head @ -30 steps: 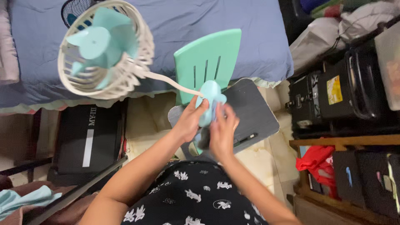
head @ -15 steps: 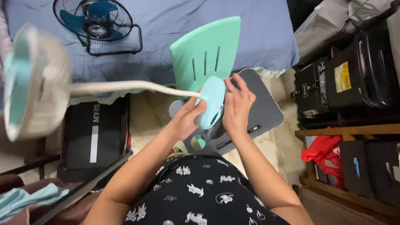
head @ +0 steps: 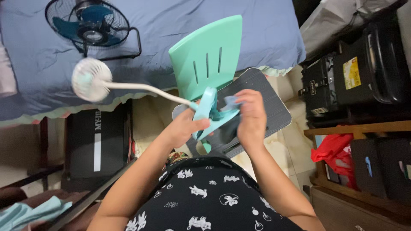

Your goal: The person cleans a small portable fan by wiping its body with a cloth, brushing the grille with a paintbrush, and wiping the grille again. The fan is held and rotated to access different surfaces during cleaning.

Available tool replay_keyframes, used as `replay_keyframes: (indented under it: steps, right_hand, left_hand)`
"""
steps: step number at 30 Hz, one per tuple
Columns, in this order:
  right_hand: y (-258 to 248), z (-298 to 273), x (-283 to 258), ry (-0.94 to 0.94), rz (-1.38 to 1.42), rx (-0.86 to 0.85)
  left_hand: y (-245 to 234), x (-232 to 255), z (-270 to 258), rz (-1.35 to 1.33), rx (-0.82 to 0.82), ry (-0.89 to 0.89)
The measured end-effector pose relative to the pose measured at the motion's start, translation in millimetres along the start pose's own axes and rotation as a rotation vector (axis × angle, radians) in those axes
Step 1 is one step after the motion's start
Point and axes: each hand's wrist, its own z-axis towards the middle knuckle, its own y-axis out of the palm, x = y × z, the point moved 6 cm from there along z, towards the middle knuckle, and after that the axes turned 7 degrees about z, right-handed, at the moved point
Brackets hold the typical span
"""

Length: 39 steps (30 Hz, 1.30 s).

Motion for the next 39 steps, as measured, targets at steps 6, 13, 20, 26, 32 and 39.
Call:
replay_keyframes:
  steps: [6, 13, 20, 26, 32, 39]
  right_hand:
    - [11.6, -48.0, -12.0, -0.137, -0.108, 0.016]
    - [48.9, -25.6, -20.2, -0.609, -0.718, -0.387]
    - [66.3, -31.2, 4.5, -0.185, -0.838, -0.792]
    - [28.2, -28.2, -3.8, -0.436, -0.491, -0.243]
    - [37.0, -16.2, -29.0, -0.619, -0.486, -0.285]
    - [20.3, 10.0, -18.8, -0.184, -0.206, -0.257]
  left_hand:
    - [7.6, 2.2, 0.7, -0.413, -0.183, 0.208]
    - [18.7, -26.2, 19.5, -0.759, -0.106, 0.055]
    - [33.3, -17.9, 21.4, -0.776, -0.168, -0.150]
    - [29.6, -22.2, 22.0, -0.744, -0.120, 0.076]
    - [34.2, -11.1, 20.4, -0.734, -0.149, 0.045]
    - [42.4, 14.4, 7.3, -0.579, 0.030, 0.048]
